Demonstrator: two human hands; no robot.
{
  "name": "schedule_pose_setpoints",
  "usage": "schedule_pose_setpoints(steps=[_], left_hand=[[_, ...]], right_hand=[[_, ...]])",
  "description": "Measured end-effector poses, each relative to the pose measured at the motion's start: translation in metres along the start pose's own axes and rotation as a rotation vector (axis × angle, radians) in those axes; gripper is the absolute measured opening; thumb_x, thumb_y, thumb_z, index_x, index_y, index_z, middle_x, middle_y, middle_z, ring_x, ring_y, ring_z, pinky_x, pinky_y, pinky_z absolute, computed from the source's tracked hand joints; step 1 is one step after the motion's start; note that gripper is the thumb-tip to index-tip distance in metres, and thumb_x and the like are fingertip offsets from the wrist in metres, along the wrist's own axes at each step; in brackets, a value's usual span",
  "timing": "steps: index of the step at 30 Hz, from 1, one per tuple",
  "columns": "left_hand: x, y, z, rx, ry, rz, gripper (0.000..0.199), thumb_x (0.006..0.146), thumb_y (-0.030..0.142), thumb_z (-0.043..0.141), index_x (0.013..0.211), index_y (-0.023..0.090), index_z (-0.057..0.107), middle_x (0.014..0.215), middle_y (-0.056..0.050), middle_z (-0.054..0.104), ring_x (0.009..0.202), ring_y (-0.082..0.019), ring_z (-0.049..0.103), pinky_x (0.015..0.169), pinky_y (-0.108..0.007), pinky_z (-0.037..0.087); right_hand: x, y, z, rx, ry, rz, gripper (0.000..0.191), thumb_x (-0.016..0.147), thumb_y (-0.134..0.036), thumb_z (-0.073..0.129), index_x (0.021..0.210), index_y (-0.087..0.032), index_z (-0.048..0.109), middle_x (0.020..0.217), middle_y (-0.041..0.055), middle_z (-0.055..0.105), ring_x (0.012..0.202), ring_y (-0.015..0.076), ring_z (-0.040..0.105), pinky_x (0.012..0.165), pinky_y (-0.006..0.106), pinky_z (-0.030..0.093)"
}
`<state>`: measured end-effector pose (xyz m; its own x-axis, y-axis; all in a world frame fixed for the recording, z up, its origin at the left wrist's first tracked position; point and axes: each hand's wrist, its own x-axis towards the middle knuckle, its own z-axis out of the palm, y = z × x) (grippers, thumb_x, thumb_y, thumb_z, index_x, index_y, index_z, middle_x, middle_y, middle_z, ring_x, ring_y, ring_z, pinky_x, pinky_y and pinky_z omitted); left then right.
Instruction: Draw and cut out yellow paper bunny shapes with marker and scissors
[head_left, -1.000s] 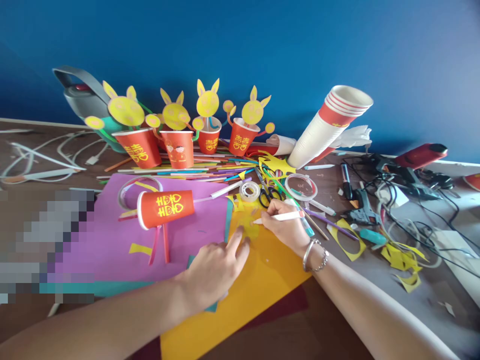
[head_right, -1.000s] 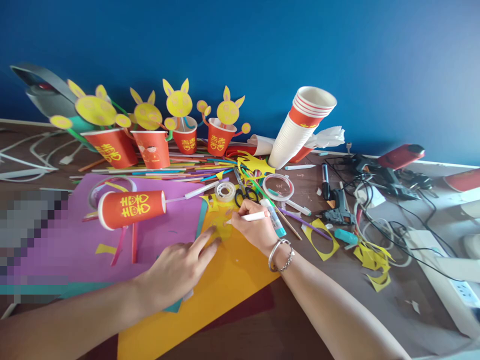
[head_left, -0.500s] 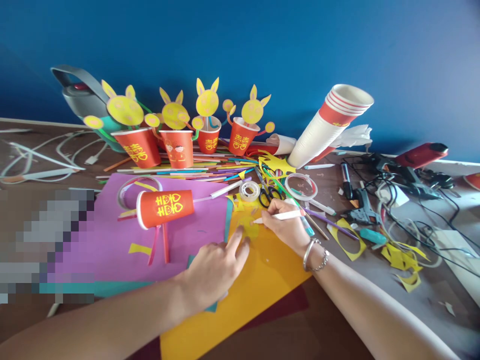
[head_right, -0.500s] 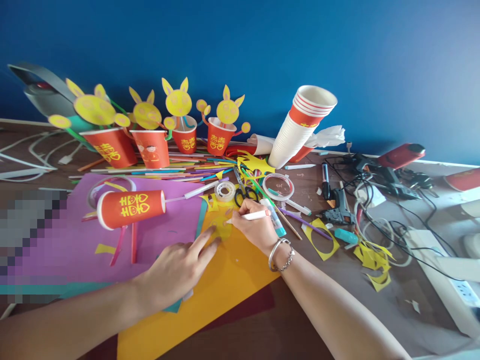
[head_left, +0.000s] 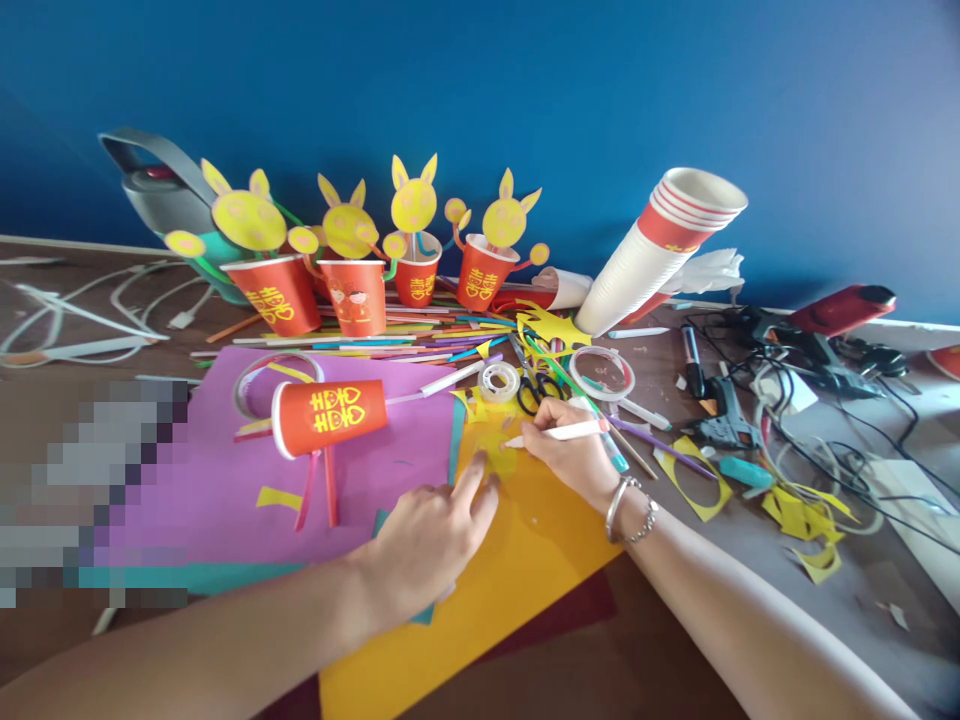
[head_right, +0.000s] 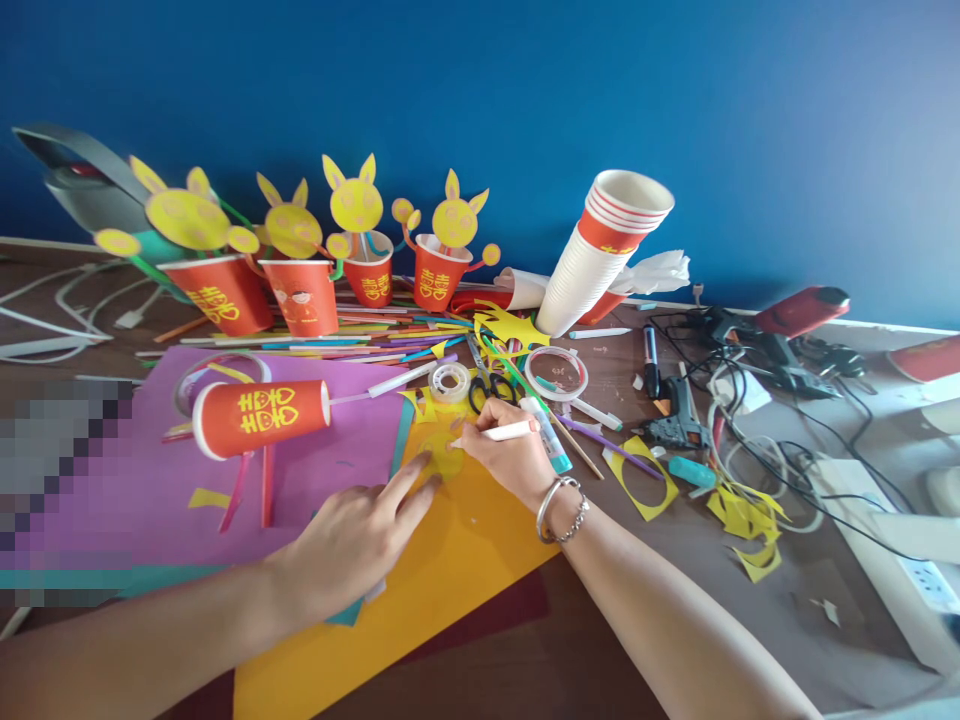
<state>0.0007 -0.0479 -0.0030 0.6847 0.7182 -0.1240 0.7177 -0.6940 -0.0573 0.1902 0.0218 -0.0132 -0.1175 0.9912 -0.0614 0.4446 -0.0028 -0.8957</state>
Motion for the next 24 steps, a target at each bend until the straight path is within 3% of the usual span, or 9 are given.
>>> schedule_pose_setpoints(steps=[15, 21, 24], left_hand=[[0.000, 0.000, -0.001, 0.000, -0.025, 0.010, 0.063, 0.067, 0.007, 0.055, 0.129, 0.012, 0.045, 0.134, -0.022, 0.045, 0.061, -0.016, 0.064, 0.051, -0.031, 0.054], [0.000, 0.001, 0.000, -0.032, 0.020, 0.002, 0.056, 0.070, -0.001, 0.044, 0.124, 0.014, 0.050, 0.132, -0.016, 0.047, 0.061, -0.014, 0.063, 0.049, -0.029, 0.054], [0.000, 0.001, 0.001, 0.002, 0.042, 0.027, 0.053, 0.071, -0.001, 0.042, 0.121, 0.013, 0.052, 0.126, -0.014, 0.052, 0.057, -0.013, 0.061, 0.046, -0.028, 0.053]], right_hand=[[0.000, -0.002, 0.000, 0.016, -0.016, 0.006, 0.029, 0.073, -0.035, 0.060, 0.056, -0.022, 0.041, 0.045, -0.0045, 0.048, 0.039, 0.0104, 0.050, 0.034, 0.020, 0.025], [-0.008, -0.009, -0.004, 0.128, 0.181, -0.118, 0.029, 0.078, -0.037, 0.055, 0.057, -0.021, 0.044, 0.044, -0.0030, 0.052, 0.039, 0.0092, 0.045, 0.040, 0.022, 0.035], [-0.012, -0.009, 0.000, 0.153, 0.093, -0.134, 0.025, 0.076, -0.036, 0.061, 0.063, -0.020, 0.046, 0.051, -0.0034, 0.052, 0.043, 0.0092, 0.047, 0.042, 0.022, 0.037]])
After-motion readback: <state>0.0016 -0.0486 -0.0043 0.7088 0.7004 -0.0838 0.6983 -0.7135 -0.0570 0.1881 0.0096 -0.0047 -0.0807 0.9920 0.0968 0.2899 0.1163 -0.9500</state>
